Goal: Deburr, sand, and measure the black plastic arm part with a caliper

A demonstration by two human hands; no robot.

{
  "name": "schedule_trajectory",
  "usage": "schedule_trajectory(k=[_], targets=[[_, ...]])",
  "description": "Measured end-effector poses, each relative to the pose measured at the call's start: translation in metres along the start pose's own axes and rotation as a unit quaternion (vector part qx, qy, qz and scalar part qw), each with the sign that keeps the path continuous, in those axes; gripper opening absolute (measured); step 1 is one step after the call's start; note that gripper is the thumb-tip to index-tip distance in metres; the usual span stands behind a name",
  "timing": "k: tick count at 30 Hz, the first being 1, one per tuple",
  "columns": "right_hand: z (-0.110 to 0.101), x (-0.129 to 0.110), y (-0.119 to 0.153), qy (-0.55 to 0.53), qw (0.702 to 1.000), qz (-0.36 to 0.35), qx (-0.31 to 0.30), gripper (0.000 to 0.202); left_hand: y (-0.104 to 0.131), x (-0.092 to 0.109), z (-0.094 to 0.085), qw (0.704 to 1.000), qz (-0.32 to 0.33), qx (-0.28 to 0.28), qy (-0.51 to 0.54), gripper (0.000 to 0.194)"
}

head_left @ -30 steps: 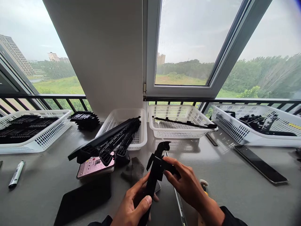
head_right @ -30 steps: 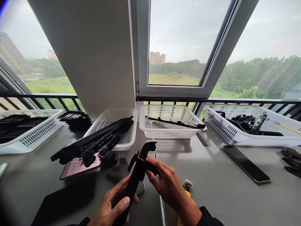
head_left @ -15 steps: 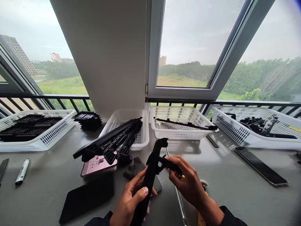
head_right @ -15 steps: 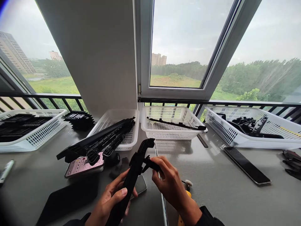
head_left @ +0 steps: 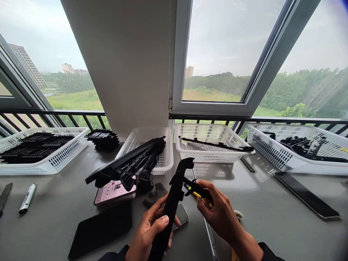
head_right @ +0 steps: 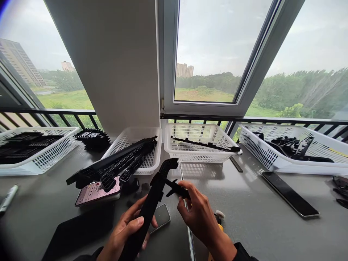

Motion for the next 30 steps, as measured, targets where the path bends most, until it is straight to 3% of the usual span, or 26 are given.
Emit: schedule_trajectory(k=[9, 11, 13, 16, 19, 20, 22, 26, 27, 30], targets=[[0.000, -0.004, -0.003, -0.024, 1.000, -0.010, 0.001, 0.027, -0.004, -0.004, -0.008, 0.999, -0.009, 0.021, -0.034, 0.080], [0.004, -0.003, -0.001, -0.051, 0.999, 0.003, -0.015, 0.035, -0.004, -0.008, -0.009, 0.997, -0.016, 0.019, -0.076, 0.085], [0.013, -0.003, 0.002, -0.080, 0.994, 0.010, -0.067, 0.054, -0.001, -0.010, -0.008, 0.992, -0.018, 0.017, -0.120, 0.084], [0.027, -0.004, 0.006, -0.092, 0.984, 0.006, -0.150, 0.083, 0.006, -0.003, 0.006, 0.978, 0.005, -0.023, -0.207, 0.071], [0.029, -0.001, 0.007, -0.077, 0.984, 0.002, -0.161, 0.073, 0.012, 0.009, 0.026, 0.942, 0.054, -0.061, -0.325, 0.060], [0.029, 0.000, 0.007, -0.069, 0.986, -0.003, -0.154, 0.064, 0.013, 0.015, 0.025, 0.928, 0.070, -0.037, -0.365, 0.053], [0.026, 0.003, 0.007, -0.051, 0.990, -0.013, -0.133, 0.046, 0.015, 0.031, 0.009, 0.888, 0.100, 0.072, -0.442, 0.037], [0.021, 0.011, 0.009, -0.028, 0.995, -0.002, -0.098, 0.035, 0.043, 0.079, -0.055, 0.739, 0.162, 0.380, -0.532, 0.035], [0.021, 0.012, 0.010, -0.026, 0.995, 0.000, -0.096, 0.035, 0.051, 0.089, -0.070, 0.699, 0.170, 0.434, -0.543, 0.035], [0.024, 0.010, 0.010, -0.028, 0.994, -0.008, -0.106, 0.036, 0.059, 0.100, -0.106, 0.618, 0.135, 0.511, -0.582, 0.053]])
Point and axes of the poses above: each hand's wrist, its own y-axis away from the middle knuckle, its own z-axis out of the palm, x = y × z, the point moved 8 cm from there along -y, towards the middle knuckle, and after that the axes turned 13 degrees about -z, right-handed, at the moved point
